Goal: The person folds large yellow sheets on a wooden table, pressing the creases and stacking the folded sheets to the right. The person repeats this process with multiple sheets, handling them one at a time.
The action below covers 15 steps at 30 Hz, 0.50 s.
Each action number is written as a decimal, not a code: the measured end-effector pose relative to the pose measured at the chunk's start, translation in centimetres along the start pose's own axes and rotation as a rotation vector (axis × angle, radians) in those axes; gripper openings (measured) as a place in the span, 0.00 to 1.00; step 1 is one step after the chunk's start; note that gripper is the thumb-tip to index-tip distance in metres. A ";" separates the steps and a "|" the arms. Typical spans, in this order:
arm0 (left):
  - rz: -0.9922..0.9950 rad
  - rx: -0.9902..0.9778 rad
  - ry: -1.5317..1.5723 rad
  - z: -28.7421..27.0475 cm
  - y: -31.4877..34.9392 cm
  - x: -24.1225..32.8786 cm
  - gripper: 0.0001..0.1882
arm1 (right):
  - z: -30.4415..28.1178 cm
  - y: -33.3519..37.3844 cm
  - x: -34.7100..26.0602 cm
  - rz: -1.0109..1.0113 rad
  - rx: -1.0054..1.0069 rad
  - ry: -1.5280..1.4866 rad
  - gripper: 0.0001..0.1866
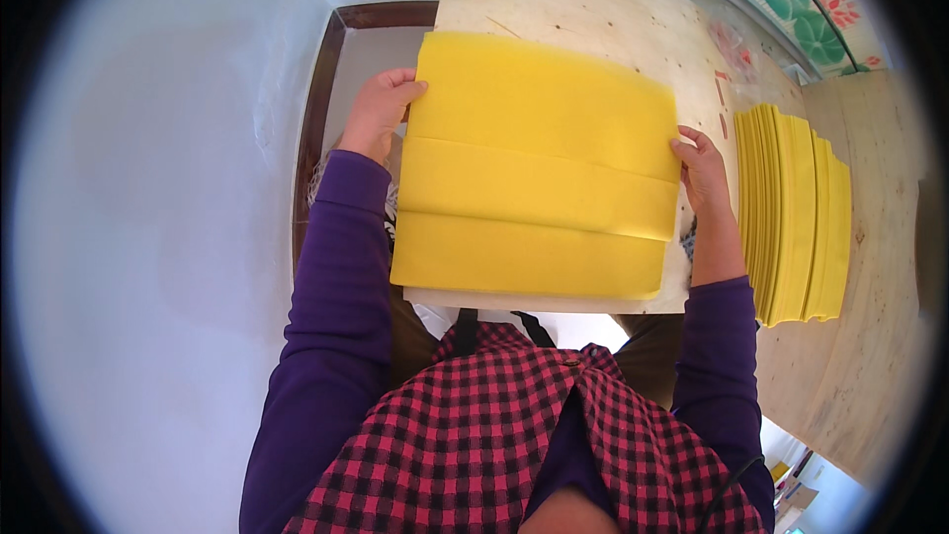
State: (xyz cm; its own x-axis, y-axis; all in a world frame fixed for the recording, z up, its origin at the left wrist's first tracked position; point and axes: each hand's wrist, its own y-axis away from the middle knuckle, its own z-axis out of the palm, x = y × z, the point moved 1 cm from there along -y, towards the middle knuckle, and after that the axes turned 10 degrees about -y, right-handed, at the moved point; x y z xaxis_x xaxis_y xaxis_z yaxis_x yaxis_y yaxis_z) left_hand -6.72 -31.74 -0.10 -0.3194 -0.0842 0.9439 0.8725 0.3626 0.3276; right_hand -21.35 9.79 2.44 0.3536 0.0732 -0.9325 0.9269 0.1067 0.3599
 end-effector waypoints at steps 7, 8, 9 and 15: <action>-0.013 -0.014 0.004 -0.1 0.0 0.5 0.11 | 0.1 -0.1 -0.6 0.014 -0.008 0.018 0.20; 0.001 -0.027 -0.028 -0.2 -0.1 0.7 0.11 | 0.0 -0.3 -0.8 0.044 0.005 0.022 0.20; 0.015 -0.035 -0.069 -0.3 -0.3 0.8 0.10 | 0.0 -0.7 -1.0 0.077 -0.010 0.000 0.19; 0.092 0.014 -0.201 -0.2 -1.1 1.4 0.09 | -0.6 -2.6 -1.6 0.103 -0.032 0.142 0.14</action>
State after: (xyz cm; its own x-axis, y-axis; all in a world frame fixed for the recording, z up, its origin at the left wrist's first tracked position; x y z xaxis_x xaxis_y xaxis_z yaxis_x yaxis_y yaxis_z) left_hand -7.99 -32.47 0.88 -0.3077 0.1361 0.9417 0.8965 0.3730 0.2390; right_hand -24.47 10.03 3.04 0.4228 0.2247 -0.8779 0.8815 0.1228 0.4560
